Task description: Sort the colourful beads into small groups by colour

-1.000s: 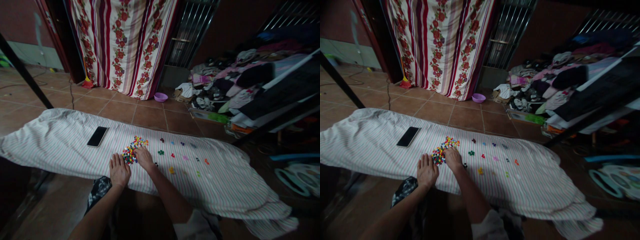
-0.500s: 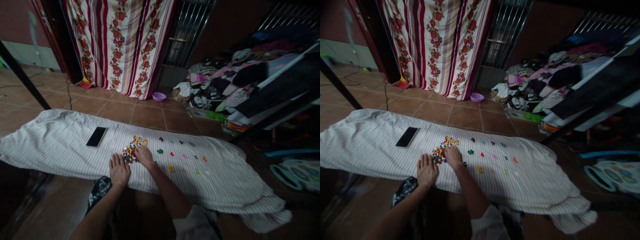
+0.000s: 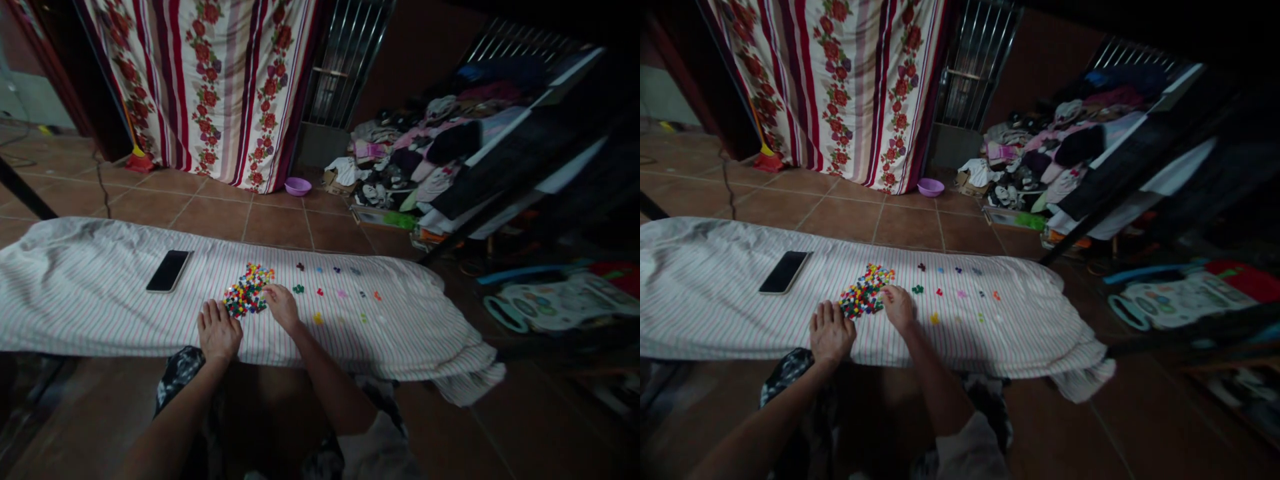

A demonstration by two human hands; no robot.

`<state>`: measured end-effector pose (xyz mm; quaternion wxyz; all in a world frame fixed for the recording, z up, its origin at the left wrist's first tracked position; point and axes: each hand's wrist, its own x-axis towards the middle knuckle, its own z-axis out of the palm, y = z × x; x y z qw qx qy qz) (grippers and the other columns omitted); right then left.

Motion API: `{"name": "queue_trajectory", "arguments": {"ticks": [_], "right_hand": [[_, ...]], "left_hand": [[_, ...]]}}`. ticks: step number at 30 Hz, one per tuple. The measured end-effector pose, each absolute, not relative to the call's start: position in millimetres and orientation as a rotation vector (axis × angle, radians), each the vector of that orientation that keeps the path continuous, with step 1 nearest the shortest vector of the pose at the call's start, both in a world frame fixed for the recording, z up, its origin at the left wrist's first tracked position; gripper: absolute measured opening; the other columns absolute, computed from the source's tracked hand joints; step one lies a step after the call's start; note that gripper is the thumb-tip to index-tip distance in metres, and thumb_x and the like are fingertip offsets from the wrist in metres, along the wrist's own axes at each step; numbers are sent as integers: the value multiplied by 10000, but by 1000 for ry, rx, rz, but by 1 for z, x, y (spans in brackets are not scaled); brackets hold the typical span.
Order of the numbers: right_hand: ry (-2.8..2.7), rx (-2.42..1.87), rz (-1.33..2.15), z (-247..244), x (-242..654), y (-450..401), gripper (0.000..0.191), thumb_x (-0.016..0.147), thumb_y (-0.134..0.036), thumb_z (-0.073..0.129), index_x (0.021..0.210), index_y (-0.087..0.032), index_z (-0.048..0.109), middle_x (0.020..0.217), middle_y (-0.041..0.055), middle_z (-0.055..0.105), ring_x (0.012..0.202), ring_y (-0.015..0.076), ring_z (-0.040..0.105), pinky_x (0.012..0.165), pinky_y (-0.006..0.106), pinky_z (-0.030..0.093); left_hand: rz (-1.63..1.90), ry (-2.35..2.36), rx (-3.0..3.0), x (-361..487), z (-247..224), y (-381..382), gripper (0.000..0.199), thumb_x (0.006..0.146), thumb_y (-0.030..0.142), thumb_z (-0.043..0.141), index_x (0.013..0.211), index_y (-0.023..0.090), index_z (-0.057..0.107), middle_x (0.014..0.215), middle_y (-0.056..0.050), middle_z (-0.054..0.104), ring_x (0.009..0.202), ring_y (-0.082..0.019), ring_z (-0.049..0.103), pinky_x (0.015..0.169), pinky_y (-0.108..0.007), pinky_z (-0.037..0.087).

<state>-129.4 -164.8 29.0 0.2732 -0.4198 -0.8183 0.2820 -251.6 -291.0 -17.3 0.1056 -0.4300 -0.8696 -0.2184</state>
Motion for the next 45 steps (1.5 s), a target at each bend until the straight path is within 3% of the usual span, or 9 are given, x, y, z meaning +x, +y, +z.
{"name": "queue_trajectory", "arguments": {"ticks": [12, 21, 30, 36, 45], "right_hand": [[-1851, -1269, 849, 10, -53, -154, 196, 859, -295, 517, 977, -246, 666, 901, 7, 714, 821, 148, 667, 779, 278, 523], [-1731, -1526, 580, 11, 19, -125, 223, 853, -339, 492, 945, -240, 670, 872, 18, 718, 807, 159, 663, 758, 278, 512], [-1844, -1757, 318, 14, 75, -84, 247, 817, -227, 505, 926, -187, 723, 869, 55, 706, 802, 157, 627, 742, 239, 463], [-1981, -1837, 280, 12, 72, -75, 271, 837, -167, 518, 1007, -187, 728, 972, 69, 704, 892, 154, 619, 813, 219, 434], [-2099, -1811, 205, 9, 66, -70, 254, 844, -141, 528, 977, -194, 738, 947, 71, 695, 924, 152, 611, 845, 209, 415]], "left_hand": [[-661, -2521, -1270, -251, -18, -294, 602, 823, 315, 340, 1327, 12, 466, 1407, -249, 437, 1388, -333, 302, 1117, -521, 248], [-599, -2500, -1280, -251, -18, -294, 609, 832, 322, 306, 1314, -16, 465, 1385, -265, 447, 1378, -339, 311, 1118, -509, 248], [-589, -2529, -1269, -249, -16, -294, 619, 835, 323, 284, 1317, -20, 466, 1383, -259, 451, 1378, -332, 310, 1129, -498, 234], [-533, -2510, -1265, -250, -18, -294, 603, 840, 319, 291, 1304, -16, 482, 1375, -251, 463, 1366, -327, 326, 1119, -489, 248], [-498, -2485, -1267, -250, -15, -294, 600, 847, 318, 279, 1284, -24, 509, 1348, -254, 488, 1334, -339, 369, 1111, -482, 262]]}}
